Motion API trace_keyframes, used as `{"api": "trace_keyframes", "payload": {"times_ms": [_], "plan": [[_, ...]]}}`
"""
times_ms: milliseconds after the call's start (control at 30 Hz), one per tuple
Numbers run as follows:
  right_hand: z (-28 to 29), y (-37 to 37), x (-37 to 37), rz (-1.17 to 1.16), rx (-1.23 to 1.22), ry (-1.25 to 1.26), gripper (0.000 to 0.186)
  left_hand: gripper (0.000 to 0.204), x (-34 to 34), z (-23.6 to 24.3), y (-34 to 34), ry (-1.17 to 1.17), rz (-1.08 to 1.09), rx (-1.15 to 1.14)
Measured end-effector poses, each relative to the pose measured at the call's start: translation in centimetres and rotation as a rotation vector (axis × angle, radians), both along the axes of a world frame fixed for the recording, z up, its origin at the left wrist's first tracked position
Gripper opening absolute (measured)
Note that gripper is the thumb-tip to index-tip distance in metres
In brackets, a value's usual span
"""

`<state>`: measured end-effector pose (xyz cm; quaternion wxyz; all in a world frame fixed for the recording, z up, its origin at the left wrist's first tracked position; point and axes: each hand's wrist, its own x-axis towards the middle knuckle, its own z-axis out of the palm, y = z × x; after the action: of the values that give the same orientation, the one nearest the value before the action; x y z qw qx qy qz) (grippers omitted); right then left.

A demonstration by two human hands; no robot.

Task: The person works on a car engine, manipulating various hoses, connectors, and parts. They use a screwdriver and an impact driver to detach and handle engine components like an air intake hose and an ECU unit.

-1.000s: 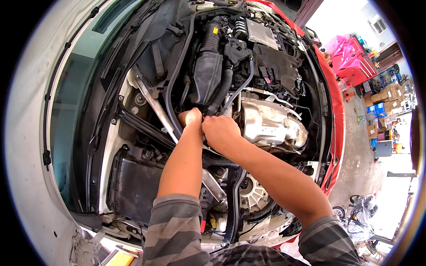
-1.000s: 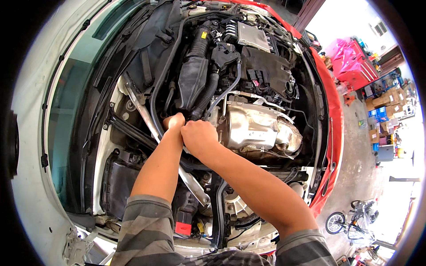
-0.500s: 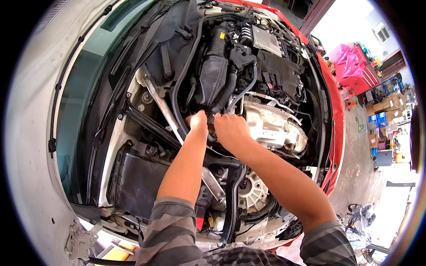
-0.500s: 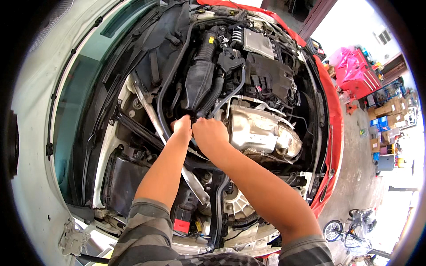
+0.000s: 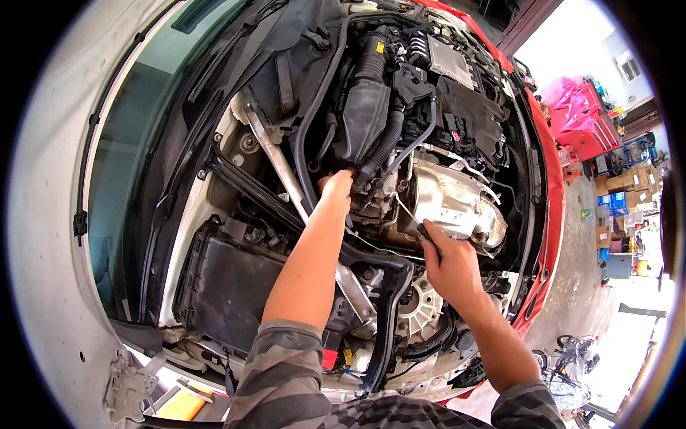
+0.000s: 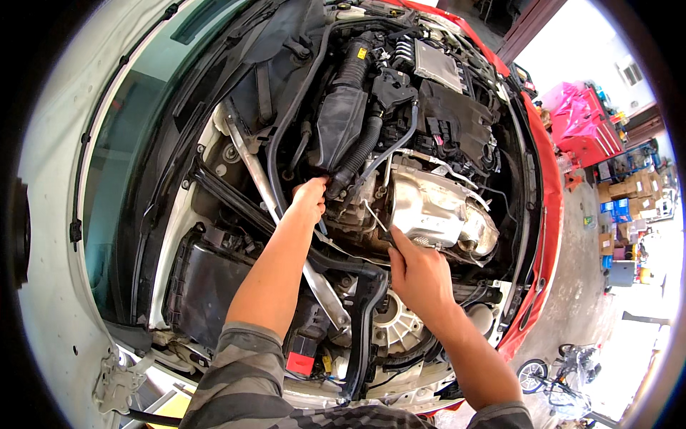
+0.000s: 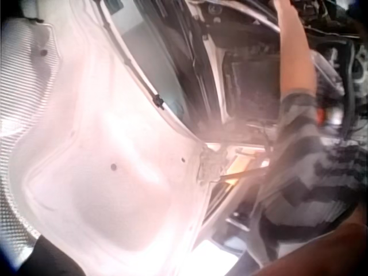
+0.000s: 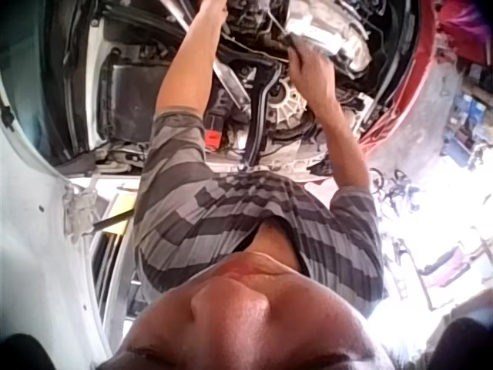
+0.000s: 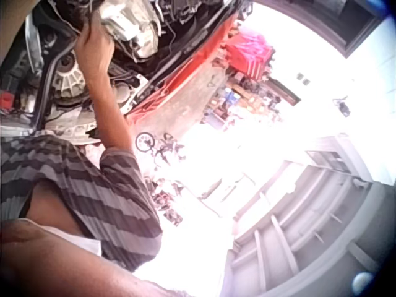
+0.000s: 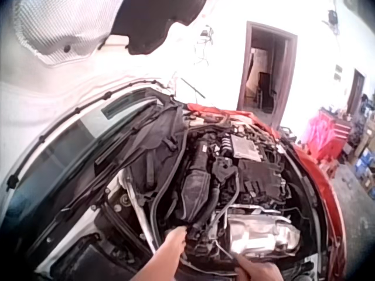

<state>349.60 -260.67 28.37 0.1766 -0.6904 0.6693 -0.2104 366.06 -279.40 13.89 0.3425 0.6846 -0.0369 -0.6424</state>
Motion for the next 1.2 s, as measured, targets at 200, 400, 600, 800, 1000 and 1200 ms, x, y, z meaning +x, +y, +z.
{"api": "trace_keyframes", "payload": {"times_ms": [200,400,600,800,1000,1200], "plan": [[-1.4,4.8,0.5,-0.050,0.012,-0.189,0.038,0.029,-0.8,1.4,0.1,0.039,-0.031,-0.071],[-3.7,9.7,0.6,-0.057,0.083,-0.234,0.038,0.021,-1.5,-0.2,0.0,-0.015,0.035,-0.137],[-4.5,13.2,-0.3,-0.075,0.035,-0.324,0.039,0.015,-1.4,1.2,0.5,-0.067,-0.052,-0.149],[-5.9,15.8,-0.9,-0.125,0.008,-0.379,0.037,0.018,-1.2,-0.5,-0.2,-0.044,-0.054,-0.115],[-4.9,16.6,-0.7,-0.141,0.097,-0.416,0.038,0.030,-0.9,-0.2,-0.2,0.095,0.051,-0.102],[-5.4,17.0,-1.0,-0.173,0.074,-0.424,0.037,0.021,0.8,-2.8,-1.2,-0.006,0.156,-0.093]]}}
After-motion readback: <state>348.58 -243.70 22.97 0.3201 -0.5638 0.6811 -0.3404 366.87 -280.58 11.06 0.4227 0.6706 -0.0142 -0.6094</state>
